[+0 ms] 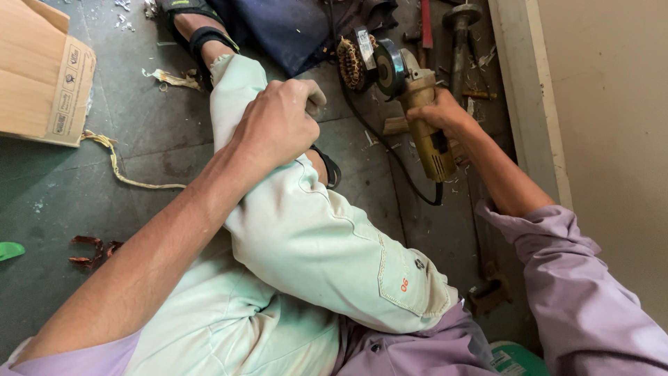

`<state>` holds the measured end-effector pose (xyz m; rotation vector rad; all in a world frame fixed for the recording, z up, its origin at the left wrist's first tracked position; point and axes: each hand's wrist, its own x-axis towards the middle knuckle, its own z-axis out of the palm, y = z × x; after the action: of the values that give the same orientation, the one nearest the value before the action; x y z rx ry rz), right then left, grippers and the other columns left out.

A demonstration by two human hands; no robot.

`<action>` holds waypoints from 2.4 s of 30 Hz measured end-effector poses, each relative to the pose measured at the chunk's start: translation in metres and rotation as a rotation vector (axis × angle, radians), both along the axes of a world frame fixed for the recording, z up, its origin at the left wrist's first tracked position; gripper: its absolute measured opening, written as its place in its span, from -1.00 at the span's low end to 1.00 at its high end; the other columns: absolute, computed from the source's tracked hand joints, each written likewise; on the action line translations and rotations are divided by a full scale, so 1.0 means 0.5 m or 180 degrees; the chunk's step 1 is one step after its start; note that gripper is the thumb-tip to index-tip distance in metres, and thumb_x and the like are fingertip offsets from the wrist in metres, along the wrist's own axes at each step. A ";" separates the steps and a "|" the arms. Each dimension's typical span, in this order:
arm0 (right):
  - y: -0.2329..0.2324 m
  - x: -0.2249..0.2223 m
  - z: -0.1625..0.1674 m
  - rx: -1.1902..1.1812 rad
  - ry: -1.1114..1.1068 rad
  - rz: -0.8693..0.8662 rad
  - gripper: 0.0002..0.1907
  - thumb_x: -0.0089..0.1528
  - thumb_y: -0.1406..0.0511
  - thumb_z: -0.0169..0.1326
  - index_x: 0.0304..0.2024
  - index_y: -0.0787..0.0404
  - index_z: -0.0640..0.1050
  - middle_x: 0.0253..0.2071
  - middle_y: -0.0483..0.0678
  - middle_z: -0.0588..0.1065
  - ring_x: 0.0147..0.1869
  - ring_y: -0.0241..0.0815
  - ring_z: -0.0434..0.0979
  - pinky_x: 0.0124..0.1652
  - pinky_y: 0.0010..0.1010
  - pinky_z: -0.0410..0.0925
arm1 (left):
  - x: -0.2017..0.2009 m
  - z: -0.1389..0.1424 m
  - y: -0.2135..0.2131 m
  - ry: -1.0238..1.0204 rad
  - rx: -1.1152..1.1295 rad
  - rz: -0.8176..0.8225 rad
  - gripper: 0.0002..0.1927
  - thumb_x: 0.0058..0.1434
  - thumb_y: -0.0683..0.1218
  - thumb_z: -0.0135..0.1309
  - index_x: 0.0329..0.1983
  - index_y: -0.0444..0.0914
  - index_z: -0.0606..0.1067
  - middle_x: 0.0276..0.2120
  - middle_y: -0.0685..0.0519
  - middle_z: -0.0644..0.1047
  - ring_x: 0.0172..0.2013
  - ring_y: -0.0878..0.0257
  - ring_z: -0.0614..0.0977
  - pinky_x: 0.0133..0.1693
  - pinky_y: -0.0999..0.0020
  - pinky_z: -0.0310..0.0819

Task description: The person sits on the workshop floor and uses an angle grinder to grind metal components, producing sparks as the disc contacts the parts. They hold each piece steady with one hand while guiding the grinder with the other, working through several copper and steel parts laid out on the floor.

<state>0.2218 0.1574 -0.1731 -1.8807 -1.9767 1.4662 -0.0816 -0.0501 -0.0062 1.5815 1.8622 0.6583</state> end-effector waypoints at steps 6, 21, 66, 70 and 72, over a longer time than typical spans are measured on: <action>0.000 -0.005 0.012 -0.0053 -0.0232 0.0088 -0.26 0.08 0.22 0.33 0.24 0.31 0.36 0.06 0.15 0.51 0.07 0.03 0.59 0.02 -0.09 0.49 | 0.001 0.001 0.001 0.0059 0.0022 0.0001 -0.61 0.02 -0.27 -0.04 -0.10 -0.26 0.63 -0.30 -0.22 0.66 -0.19 -0.12 0.69 -0.04 0.06 0.54; 0.005 -0.010 -0.001 -0.0043 0.0056 0.0022 -0.34 0.05 0.30 0.35 0.14 0.37 0.41 -0.03 0.16 0.55 -0.04 -0.01 0.63 -0.10 -0.17 0.54 | -0.001 0.000 0.000 0.0076 -0.0062 0.0033 -0.60 0.01 -0.26 -0.04 -0.10 -0.25 0.64 -0.26 -0.22 0.65 -0.16 -0.12 0.68 -0.01 0.06 0.53; -0.070 0.147 0.013 0.0054 0.1065 -0.1076 -0.63 0.02 0.36 0.30 -0.13 0.34 0.55 -0.27 0.07 0.60 -0.25 -0.02 0.65 -0.27 -0.12 0.53 | -0.015 -0.361 0.330 0.0384 -0.0659 -0.0214 -0.61 0.12 0.01 0.12 -0.04 -0.26 0.62 -0.10 -0.29 0.62 -0.08 -0.16 0.65 -0.04 0.04 0.52; -0.099 0.160 -0.018 -0.0315 0.1218 -0.1252 -0.65 0.12 0.29 0.22 -0.12 0.42 0.59 -0.23 0.08 0.66 -0.19 -0.07 0.70 -0.20 -0.16 0.59 | 0.027 -0.478 0.366 -0.0969 -0.0495 0.0181 -0.55 0.14 0.04 0.18 0.03 -0.29 0.57 -0.11 -0.19 0.65 -0.07 0.00 0.68 0.01 0.10 0.52; -0.112 0.170 -0.037 -0.0423 0.1095 -0.1394 -0.61 0.14 0.30 0.23 -0.10 0.52 0.58 -0.23 0.11 0.65 -0.20 -0.01 0.69 -0.21 -0.12 0.57 | 0.050 -0.492 0.378 -0.1060 -0.0617 0.0485 -0.47 0.12 0.01 0.22 0.08 -0.38 0.46 -0.08 -0.24 0.61 -0.05 -0.04 0.66 0.01 0.09 0.50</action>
<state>0.3067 0.1013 -0.1918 -1.8007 -1.2527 1.6675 -0.0564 0.1387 -0.2523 1.1385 1.7464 0.7337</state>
